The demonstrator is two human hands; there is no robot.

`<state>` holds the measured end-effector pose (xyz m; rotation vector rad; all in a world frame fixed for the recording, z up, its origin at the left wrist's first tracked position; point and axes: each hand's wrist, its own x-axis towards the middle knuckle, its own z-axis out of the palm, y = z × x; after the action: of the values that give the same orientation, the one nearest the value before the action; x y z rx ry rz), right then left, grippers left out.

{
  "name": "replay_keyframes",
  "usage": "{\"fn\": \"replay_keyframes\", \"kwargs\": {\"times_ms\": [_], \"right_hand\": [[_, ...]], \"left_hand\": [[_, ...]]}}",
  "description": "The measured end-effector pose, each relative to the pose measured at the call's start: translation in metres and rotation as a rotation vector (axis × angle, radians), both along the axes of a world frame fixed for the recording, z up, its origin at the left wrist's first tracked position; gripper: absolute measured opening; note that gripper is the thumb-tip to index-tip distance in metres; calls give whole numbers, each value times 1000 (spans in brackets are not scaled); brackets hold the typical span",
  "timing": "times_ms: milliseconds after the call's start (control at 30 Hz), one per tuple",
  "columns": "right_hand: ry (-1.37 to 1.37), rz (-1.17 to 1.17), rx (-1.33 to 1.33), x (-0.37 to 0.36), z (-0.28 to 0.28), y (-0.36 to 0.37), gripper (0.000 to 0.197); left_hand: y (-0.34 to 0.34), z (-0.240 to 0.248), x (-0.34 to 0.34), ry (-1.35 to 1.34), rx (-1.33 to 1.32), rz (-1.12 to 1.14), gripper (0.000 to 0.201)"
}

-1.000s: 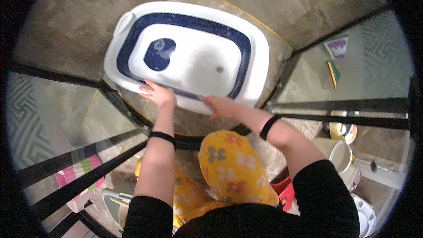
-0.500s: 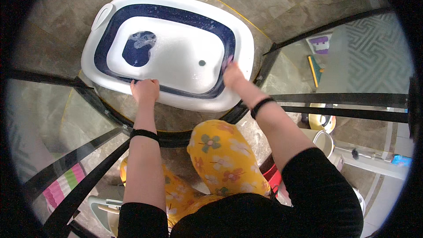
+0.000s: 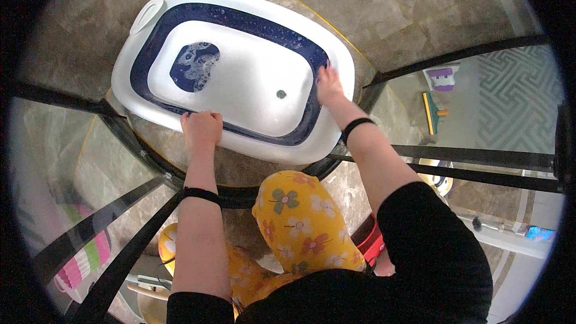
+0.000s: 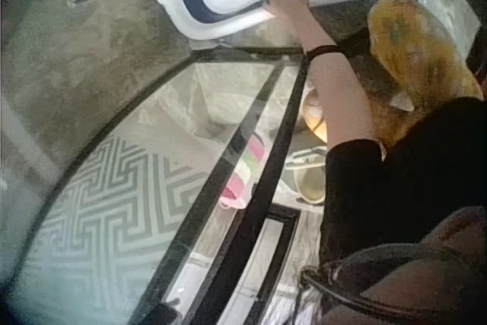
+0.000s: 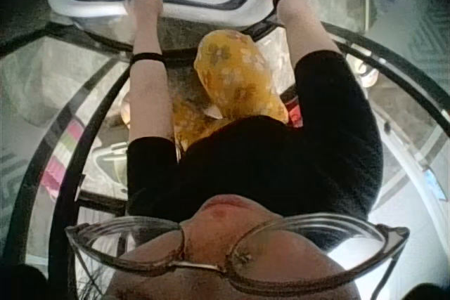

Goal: The person wipes a wall rack and cleaning tools with a cloth, then fills a baby bathtub in a shower stall with water and detergent, and scrubs the tub's interior and rim by hand with the cloth.

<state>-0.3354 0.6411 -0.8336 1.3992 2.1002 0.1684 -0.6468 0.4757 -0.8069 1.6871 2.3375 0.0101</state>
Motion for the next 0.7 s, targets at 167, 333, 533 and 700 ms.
{"fn": "replay_keyframes", "kwargs": {"times_ms": [167,333,533,700], "right_hand": [[94,330,-481,-21,-36,-93,26],[71,275,-199,12,-30,10,24],[69,76,-257,-2,-44,36,29],[401,43,-635,22,-90,-50,35]], "left_hand": [[-7,-5,-6,30,-75,18,42],[0,-1,-4,-5,3,-2,38],[-3,-2,-4,-28,-16,11,37],[21,-3,13,-30,38,-32,38]]}}
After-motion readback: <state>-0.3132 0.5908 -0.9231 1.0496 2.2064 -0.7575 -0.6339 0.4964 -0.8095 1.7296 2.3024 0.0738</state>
